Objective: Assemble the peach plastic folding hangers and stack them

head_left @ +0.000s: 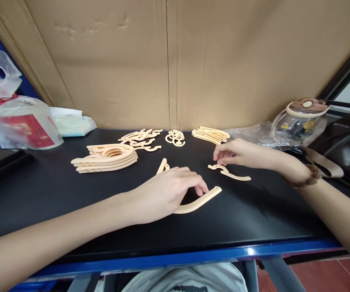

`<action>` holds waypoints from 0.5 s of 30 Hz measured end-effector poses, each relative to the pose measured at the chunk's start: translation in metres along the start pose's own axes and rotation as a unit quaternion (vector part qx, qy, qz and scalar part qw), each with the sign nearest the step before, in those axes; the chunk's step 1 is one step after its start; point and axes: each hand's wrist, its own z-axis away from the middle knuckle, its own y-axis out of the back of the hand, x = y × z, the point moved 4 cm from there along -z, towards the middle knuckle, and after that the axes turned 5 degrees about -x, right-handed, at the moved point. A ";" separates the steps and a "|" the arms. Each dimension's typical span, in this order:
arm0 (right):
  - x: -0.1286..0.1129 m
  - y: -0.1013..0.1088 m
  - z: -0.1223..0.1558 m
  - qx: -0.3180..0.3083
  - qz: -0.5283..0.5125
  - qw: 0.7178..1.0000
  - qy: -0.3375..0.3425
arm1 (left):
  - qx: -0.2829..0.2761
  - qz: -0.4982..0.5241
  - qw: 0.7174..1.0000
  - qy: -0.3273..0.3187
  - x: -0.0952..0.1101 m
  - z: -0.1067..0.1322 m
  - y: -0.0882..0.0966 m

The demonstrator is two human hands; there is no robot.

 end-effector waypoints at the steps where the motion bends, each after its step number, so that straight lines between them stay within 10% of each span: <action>1: -0.002 0.001 0.002 -0.002 0.005 1.000 -0.014 | 0.006 -0.008 1.000 0.007 0.002 -0.002 0.000; 9: -0.004 -0.008 0.010 -0.042 0.041 0.997 -0.055 | -0.001 -0.100 0.995 0.021 0.012 -0.026 -0.018; 15: -0.007 -0.008 0.008 -0.027 0.060 0.997 -0.028 | 0.028 0.040 0.998 0.037 -0.011 -0.029 -0.022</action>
